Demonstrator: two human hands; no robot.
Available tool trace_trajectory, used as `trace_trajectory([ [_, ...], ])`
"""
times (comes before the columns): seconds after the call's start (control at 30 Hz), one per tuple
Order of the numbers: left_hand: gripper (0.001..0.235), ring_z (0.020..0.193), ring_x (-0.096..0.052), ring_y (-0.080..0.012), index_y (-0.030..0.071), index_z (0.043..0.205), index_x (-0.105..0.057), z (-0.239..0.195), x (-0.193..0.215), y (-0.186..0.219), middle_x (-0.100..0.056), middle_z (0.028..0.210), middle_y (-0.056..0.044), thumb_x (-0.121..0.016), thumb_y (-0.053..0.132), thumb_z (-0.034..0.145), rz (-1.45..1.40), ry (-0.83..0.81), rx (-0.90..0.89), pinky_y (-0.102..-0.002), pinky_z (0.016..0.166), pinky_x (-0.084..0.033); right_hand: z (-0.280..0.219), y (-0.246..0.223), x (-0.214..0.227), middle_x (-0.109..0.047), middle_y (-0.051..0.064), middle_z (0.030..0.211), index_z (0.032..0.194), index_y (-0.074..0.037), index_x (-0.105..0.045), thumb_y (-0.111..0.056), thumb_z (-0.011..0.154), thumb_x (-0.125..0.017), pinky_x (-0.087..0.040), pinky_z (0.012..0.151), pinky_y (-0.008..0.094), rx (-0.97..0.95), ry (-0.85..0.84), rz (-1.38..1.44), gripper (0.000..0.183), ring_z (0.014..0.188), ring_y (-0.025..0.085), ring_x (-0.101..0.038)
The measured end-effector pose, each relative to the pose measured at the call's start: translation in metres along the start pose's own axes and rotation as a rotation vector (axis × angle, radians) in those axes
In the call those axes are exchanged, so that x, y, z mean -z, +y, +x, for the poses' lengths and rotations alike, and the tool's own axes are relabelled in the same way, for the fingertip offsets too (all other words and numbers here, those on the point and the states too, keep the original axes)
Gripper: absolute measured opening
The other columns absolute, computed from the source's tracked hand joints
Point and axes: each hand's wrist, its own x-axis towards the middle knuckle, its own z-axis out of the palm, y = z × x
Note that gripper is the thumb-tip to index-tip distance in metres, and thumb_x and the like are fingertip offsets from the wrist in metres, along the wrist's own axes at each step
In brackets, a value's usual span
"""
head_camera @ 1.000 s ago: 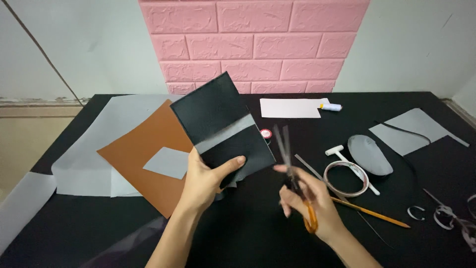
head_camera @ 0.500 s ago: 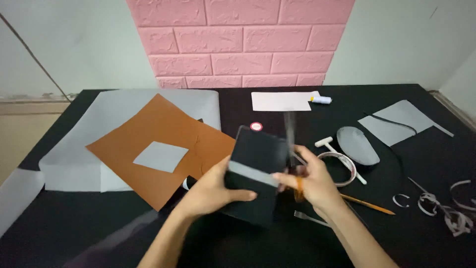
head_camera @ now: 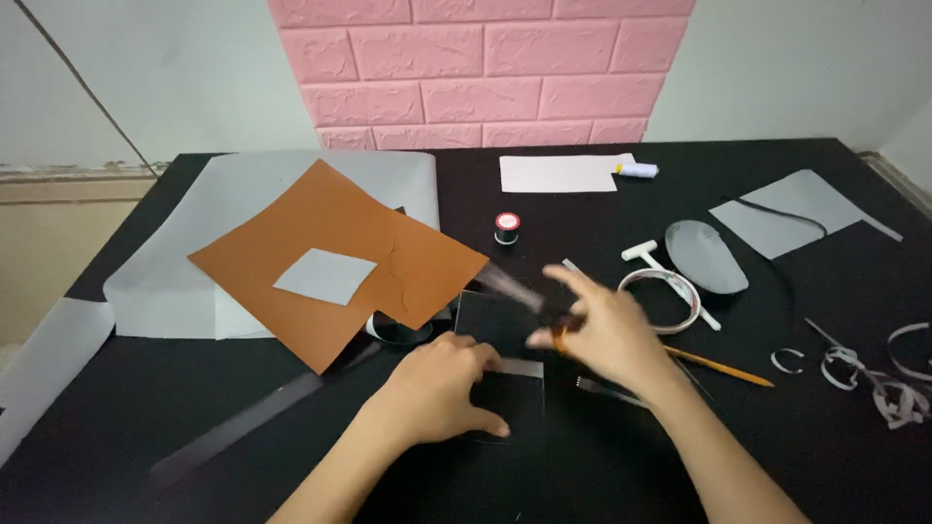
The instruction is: Trimming the edges of a black leather piece with scissors to achieve a clean finish.
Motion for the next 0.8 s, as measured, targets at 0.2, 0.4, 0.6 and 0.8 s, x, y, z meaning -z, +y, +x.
trace_trajectory([
  [0.2, 0.067, 0.11, -0.059, -0.0278, 0.017, 0.11, -0.063, 0.012, -0.001, 0.018, -0.065, 0.113, -0.004, -0.087, 0.057, 0.062, 0.043, -0.1, 0.02, -0.046, 0.085, -0.046, 0.025, 0.037, -0.034, -0.074, -0.002, 0.128, 0.134, -0.026, -0.067, -0.041, 0.075, -0.087, -0.047, 0.094, 0.045, 0.566, 0.355, -0.042, 0.064, 0.116, 0.021, -0.067],
  [0.4, 0.028, 0.097, -0.063, -0.0273, 0.017, 0.099, -0.072, 0.005, 0.001, 0.018, -0.07, 0.093, 0.001, -0.083, 0.034, 0.079, -0.052, -0.078, -0.051, -0.043, 0.089, -0.04, 0.02, 0.024, -0.034, -0.069, 0.003, 0.135, 0.139, -0.032, -0.062, -0.033, 0.081, -0.082, -0.01, 0.118, 0.062, 0.394, 0.101, -0.066, 0.062, 0.144, 0.021, -0.046],
  [0.6, 0.015, 0.093, -0.073, -0.0283, 0.014, 0.098, -0.07, -0.018, -0.008, 0.019, -0.079, 0.098, -0.003, -0.077, 0.016, 0.085, -0.165, 0.054, -0.164, -0.039, 0.073, -0.055, 0.025, 0.021, -0.035, -0.057, -0.002, 0.148, 0.145, -0.041, -0.053, -0.052, 0.079, -0.08, -0.004, 0.119, 0.066, 0.295, 0.031, -0.191, 0.072, 0.149, 0.014, -0.036],
  [0.8, 0.013, 0.079, -0.068, -0.0282, 0.016, 0.092, -0.071, -0.041, -0.02, 0.007, -0.07, 0.085, -0.002, -0.075, 0.004, 0.089, -0.218, 0.346, -0.666, -0.038, 0.083, -0.052, 0.025, 0.02, -0.036, -0.053, -0.004, 0.152, 0.146, -0.044, -0.051, -0.052, 0.079, -0.08, -0.006, 0.119, 0.068, 0.25, 0.011, -0.19, 0.074, 0.151, 0.013, -0.034],
])
